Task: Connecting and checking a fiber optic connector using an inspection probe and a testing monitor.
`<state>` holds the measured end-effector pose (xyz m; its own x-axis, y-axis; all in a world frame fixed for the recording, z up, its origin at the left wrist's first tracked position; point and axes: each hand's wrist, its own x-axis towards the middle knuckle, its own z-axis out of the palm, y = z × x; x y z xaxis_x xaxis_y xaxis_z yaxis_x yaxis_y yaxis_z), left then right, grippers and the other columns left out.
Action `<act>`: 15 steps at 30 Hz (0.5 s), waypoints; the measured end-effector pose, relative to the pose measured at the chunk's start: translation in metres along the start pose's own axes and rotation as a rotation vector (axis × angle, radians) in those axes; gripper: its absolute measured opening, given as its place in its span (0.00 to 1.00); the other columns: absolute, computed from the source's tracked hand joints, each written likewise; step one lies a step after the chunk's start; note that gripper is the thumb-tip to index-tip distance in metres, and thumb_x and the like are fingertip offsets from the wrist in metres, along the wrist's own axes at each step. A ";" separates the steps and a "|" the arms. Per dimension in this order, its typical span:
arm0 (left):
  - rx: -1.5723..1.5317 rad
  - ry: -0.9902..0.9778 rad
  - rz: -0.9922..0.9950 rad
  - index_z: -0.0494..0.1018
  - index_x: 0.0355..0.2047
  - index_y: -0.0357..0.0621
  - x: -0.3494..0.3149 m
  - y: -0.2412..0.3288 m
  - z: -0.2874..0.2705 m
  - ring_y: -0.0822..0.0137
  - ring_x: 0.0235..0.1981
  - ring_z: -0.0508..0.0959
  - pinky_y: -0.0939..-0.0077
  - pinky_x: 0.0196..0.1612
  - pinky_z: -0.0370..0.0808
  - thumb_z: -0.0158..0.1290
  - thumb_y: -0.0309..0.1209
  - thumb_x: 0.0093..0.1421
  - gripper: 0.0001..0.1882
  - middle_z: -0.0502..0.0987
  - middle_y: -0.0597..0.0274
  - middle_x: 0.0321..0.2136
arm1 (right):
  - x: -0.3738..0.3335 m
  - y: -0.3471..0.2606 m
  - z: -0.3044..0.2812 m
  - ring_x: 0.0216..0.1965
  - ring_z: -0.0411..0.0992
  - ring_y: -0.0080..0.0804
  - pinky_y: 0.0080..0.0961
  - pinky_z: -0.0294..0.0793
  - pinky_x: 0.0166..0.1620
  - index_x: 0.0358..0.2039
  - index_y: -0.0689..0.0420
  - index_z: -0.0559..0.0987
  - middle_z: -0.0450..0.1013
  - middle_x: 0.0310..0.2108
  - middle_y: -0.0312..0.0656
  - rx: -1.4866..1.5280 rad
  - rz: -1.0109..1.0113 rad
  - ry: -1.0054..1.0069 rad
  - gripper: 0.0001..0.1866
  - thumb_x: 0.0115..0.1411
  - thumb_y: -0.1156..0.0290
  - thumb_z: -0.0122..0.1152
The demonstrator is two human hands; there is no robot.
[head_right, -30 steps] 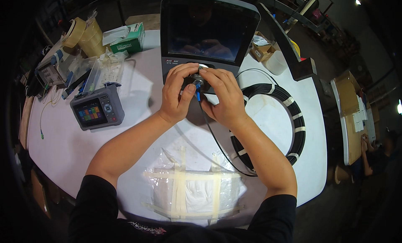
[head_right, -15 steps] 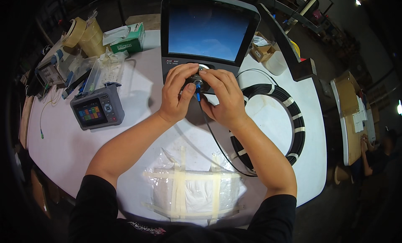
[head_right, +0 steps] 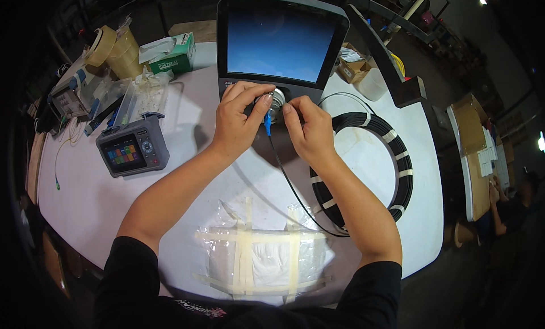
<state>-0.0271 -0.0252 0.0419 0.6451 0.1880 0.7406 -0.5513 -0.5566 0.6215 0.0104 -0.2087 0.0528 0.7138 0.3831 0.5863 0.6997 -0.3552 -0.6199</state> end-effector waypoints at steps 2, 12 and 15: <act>-0.007 -0.006 -0.017 0.85 0.46 0.44 0.001 0.001 0.000 0.61 0.42 0.78 0.68 0.49 0.74 0.59 0.33 0.68 0.11 0.83 0.61 0.40 | 0.000 0.002 0.000 0.25 0.70 0.25 0.22 0.71 0.31 0.37 0.62 0.77 0.75 0.25 0.40 0.048 0.046 -0.031 0.04 0.68 0.74 0.59; -0.016 0.004 -0.010 0.85 0.46 0.44 0.001 0.001 0.000 0.62 0.42 0.78 0.68 0.49 0.73 0.60 0.32 0.67 0.10 0.83 0.61 0.39 | 0.001 0.009 0.001 0.23 0.68 0.23 0.24 0.68 0.29 0.33 0.63 0.76 0.73 0.21 0.37 0.152 0.096 -0.088 0.11 0.72 0.70 0.55; -0.012 0.000 -0.013 0.85 0.45 0.44 0.001 0.001 0.000 0.61 0.42 0.78 0.68 0.49 0.73 0.60 0.32 0.67 0.10 0.83 0.61 0.39 | 0.000 0.008 0.001 0.23 0.69 0.21 0.22 0.68 0.28 0.31 0.62 0.76 0.73 0.21 0.35 0.124 0.135 -0.116 0.16 0.75 0.65 0.54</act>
<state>-0.0272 -0.0254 0.0428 0.6523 0.1956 0.7323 -0.5491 -0.5441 0.6344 0.0163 -0.2109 0.0474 0.7875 0.4374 0.4342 0.5841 -0.3047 -0.7523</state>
